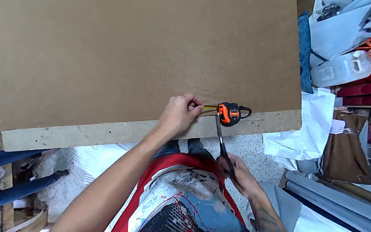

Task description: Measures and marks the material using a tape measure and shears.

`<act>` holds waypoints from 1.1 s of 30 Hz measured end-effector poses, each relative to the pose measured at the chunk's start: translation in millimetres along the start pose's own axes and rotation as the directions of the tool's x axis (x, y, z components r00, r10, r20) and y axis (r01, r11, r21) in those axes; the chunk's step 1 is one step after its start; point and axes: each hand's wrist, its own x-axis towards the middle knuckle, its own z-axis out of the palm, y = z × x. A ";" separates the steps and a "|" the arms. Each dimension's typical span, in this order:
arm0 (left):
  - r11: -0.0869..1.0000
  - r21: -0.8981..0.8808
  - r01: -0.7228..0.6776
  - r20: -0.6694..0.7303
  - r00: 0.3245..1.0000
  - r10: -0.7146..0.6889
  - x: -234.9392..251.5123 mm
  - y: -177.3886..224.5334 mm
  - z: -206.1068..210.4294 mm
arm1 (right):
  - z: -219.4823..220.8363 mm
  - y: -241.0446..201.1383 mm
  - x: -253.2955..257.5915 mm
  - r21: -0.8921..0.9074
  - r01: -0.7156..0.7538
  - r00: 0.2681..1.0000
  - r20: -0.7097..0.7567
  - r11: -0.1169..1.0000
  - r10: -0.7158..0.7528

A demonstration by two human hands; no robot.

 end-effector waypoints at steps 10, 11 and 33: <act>0.992 -0.121 -0.020 0.016 1.000 0.023 -5.2 0.5 68.7 | -14.9 -78.0 20.2 -0.889 0.283 0.548 -0.157 0.359 -0.822; 0.993 -0.108 -0.046 -0.006 0.999 0.046 -10.6 -1.7 69.5 | -13.5 -88.8 41.4 -0.905 0.315 0.536 -0.080 0.287 -0.841; 0.795 -0.516 0.321 -0.358 0.762 -0.540 -384.0 -383.1 -63.3 | 342.0 3.0 111.3 -0.903 0.414 0.521 0.131 0.115 -0.843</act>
